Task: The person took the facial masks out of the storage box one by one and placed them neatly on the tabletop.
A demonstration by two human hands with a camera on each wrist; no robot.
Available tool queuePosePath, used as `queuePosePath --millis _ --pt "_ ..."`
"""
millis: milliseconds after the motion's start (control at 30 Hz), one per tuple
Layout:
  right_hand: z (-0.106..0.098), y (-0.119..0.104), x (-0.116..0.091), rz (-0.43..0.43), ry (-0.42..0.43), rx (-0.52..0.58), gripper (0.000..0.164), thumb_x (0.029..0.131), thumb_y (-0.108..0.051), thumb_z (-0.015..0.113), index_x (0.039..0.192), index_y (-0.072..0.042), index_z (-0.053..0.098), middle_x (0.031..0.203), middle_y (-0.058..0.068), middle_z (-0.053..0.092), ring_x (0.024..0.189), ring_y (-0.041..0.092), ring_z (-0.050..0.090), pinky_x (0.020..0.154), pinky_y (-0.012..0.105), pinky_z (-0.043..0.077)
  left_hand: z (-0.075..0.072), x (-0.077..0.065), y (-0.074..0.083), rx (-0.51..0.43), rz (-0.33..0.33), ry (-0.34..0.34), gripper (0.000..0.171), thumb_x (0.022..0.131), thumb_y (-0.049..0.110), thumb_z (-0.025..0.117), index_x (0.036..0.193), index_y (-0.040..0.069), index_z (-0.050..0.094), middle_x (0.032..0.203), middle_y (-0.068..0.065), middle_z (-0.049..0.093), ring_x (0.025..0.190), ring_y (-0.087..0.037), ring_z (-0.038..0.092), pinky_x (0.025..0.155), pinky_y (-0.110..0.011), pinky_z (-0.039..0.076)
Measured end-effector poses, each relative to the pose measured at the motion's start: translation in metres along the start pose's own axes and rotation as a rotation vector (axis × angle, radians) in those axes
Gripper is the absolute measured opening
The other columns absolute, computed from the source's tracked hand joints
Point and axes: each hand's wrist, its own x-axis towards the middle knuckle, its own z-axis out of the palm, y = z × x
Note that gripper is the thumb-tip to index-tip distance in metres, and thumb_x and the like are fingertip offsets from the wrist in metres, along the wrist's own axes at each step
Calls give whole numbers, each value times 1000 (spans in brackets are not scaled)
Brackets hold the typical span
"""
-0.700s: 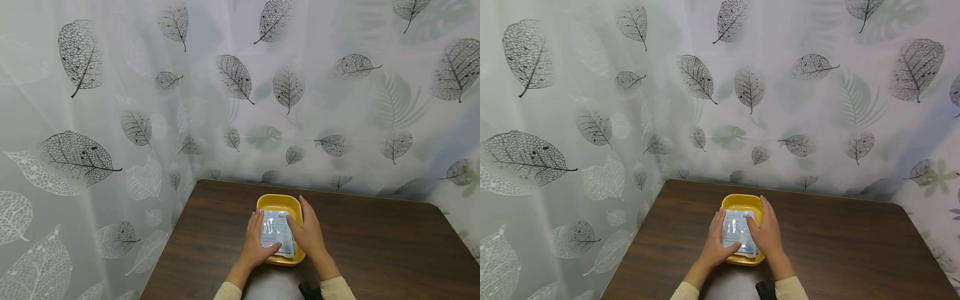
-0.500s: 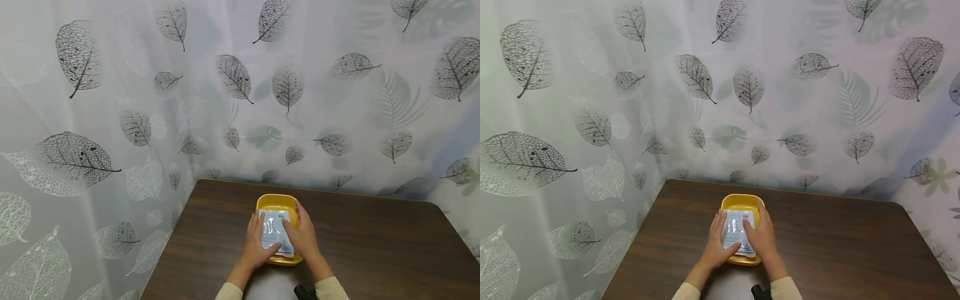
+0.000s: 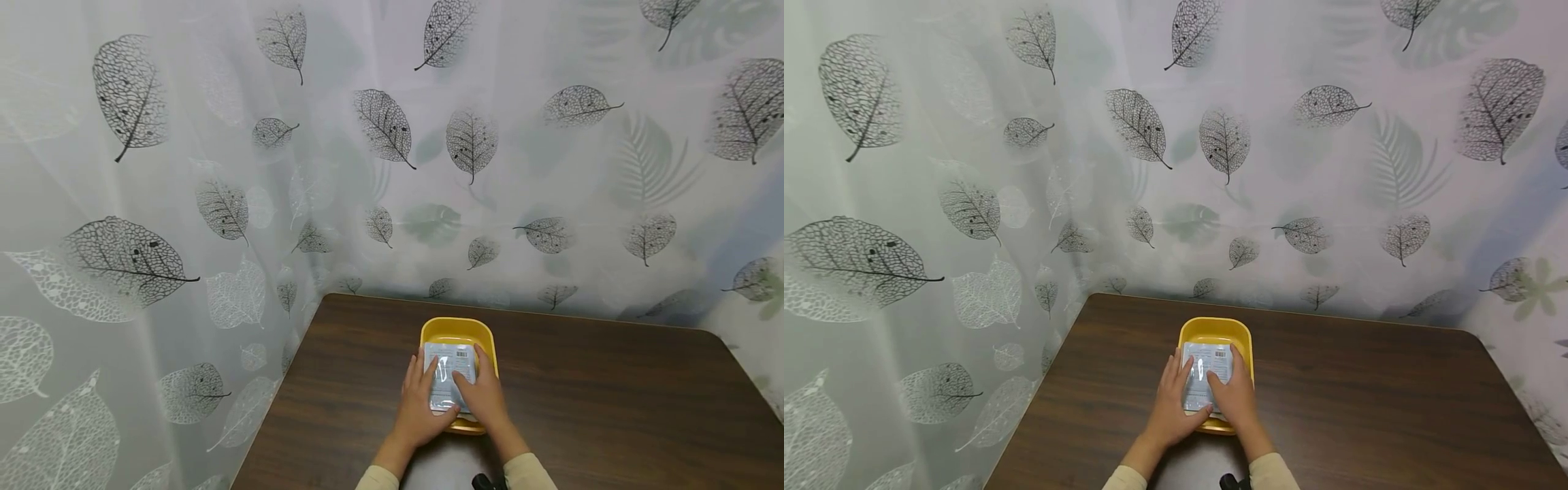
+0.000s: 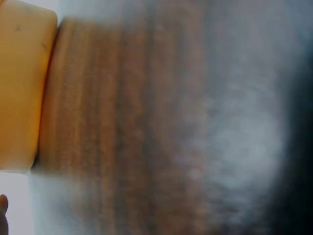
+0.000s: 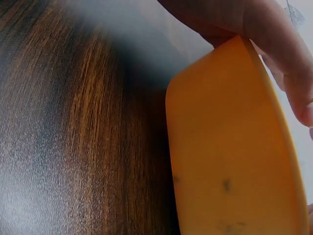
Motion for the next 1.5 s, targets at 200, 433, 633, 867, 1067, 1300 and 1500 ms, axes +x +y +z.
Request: queuePosePath --millis 200,433,633,867,1067,1300,1500 --pt "3 1 0 13 -18 3 75 94 -18 67 156 4 30 154 33 42 138 50 47 116 62 35 0 -4 -3 116 14 3 98 73 61 76 156 21 42 164 -26 30 148 -45 37 105 -64 44" --pt "5 3 -1 30 -19 -46 75 94 -20 67 155 3 31 153 34 43 139 50 46 115 61 36 2 -7 -4 93 7 8 101 70 63 77 156 21 43 162 -27 35 145 -43 43 102 -62 48" --pt "4 3 -1 43 -11 -71 73 94 -21 67 154 3 33 152 32 45 135 50 49 113 62 37 2 -8 -2 52 -30 -7 100 71 62 77 156 21 42 164 -23 32 146 -41 42 105 -62 46" --pt "6 3 -3 69 13 8 70 93 -19 69 153 -2 37 153 34 44 139 49 47 115 60 37 2 -8 -1 36 -38 -2 100 71 61 78 154 17 45 164 -22 33 143 -42 46 104 -61 47" --pt "5 3 -2 52 23 90 70 89 -13 72 150 -2 39 153 33 44 143 47 44 117 58 35 2 -7 -1 26 -46 -3 100 70 61 79 153 15 46 165 -21 32 141 -41 47 103 -61 47" --pt "4 5 0 -9 54 146 73 81 -1 76 146 -1 44 143 31 53 133 47 54 112 57 42 0 -5 0 3 -48 -4 100 71 59 79 154 15 45 165 -21 32 141 -41 47 102 -61 48" --pt "4 7 2 -16 49 197 67 79 5 75 141 -4 52 140 28 57 130 45 57 111 55 44 1 -6 0 -10 -55 -1 99 71 59 79 154 15 45 165 -20 31 139 -40 48 102 -61 48"
